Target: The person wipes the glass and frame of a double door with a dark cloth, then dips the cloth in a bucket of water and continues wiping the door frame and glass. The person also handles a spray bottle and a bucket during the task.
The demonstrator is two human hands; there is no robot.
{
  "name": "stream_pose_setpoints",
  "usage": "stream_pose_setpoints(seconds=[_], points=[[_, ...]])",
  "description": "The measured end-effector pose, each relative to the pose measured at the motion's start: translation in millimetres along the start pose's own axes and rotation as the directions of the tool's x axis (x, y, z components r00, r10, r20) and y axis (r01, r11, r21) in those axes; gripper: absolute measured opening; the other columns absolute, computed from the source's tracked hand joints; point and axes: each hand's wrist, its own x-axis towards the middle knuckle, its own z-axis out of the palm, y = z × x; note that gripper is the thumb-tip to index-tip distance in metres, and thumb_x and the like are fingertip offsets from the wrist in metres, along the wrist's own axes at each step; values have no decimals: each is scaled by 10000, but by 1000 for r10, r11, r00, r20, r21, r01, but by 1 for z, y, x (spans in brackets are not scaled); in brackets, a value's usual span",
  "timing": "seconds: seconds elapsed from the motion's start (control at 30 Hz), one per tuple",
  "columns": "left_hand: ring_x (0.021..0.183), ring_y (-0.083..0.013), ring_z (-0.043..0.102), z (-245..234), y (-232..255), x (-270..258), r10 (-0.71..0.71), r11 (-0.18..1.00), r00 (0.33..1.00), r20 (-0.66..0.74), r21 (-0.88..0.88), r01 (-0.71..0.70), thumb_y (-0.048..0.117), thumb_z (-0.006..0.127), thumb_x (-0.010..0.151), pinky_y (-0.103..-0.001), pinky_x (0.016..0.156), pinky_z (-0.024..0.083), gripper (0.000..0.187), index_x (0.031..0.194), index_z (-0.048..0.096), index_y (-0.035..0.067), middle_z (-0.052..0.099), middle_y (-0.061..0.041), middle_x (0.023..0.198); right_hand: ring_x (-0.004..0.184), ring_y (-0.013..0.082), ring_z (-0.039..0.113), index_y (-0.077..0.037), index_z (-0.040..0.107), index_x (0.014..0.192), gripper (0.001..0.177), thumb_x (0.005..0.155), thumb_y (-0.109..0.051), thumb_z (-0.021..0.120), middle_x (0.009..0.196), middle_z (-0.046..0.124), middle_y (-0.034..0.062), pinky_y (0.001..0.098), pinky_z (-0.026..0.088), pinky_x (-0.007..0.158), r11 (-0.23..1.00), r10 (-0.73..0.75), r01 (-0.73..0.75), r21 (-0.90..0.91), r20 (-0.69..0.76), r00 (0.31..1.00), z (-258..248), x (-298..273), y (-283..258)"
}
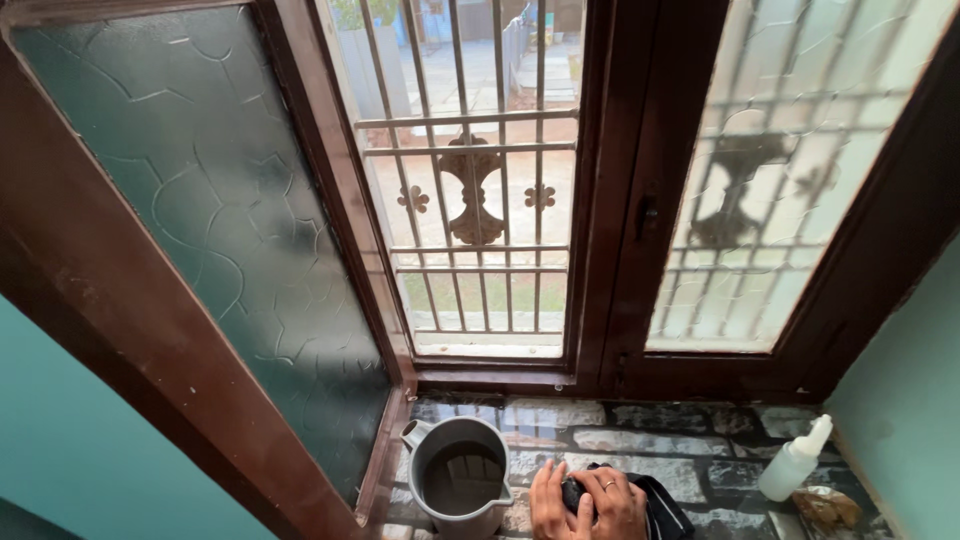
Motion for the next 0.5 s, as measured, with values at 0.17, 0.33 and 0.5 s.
stream_pose_setpoints(seconds=[0.17, 0.33, 0.5], points=[[1310, -491, 506, -7, 0, -1, 25, 998, 1000, 11, 57, -25, 372, 720, 869, -581, 1081, 413, 608, 1325, 627, -20, 556, -287, 1401, 1047, 163, 649, -240, 744, 1117, 490, 669, -437, 779, 1066, 735, -49, 405, 458, 796, 996, -80, 88, 26, -221, 972, -1, 9, -17], [1362, -475, 470, -18, 15, -1, -95, 995, 990, 103, 32, 92, 334, 661, 910, -575, 1120, 375, 579, 1362, 592, -21, 524, -281, 1448, 980, 204, 667, -185, 749, 1016, 392, 686, -386, 813, 974, 752, -19, 397, 497, 818, 985, -30, 78, 153, -295, 955, -13, 6, -37], [1376, -460, 471, -26, 31, 6, -104, 994, 995, 8, 18, 104, 344, 625, 937, -571, 1122, 365, 597, 1408, 558, -16, 524, -270, 1468, 921, 258, 705, -159, 771, 971, 296, 707, -286, 805, 938, 764, 42, 397, 559, 828, 935, 151, -51, 352, -262, 953, -28, 17, -46]])
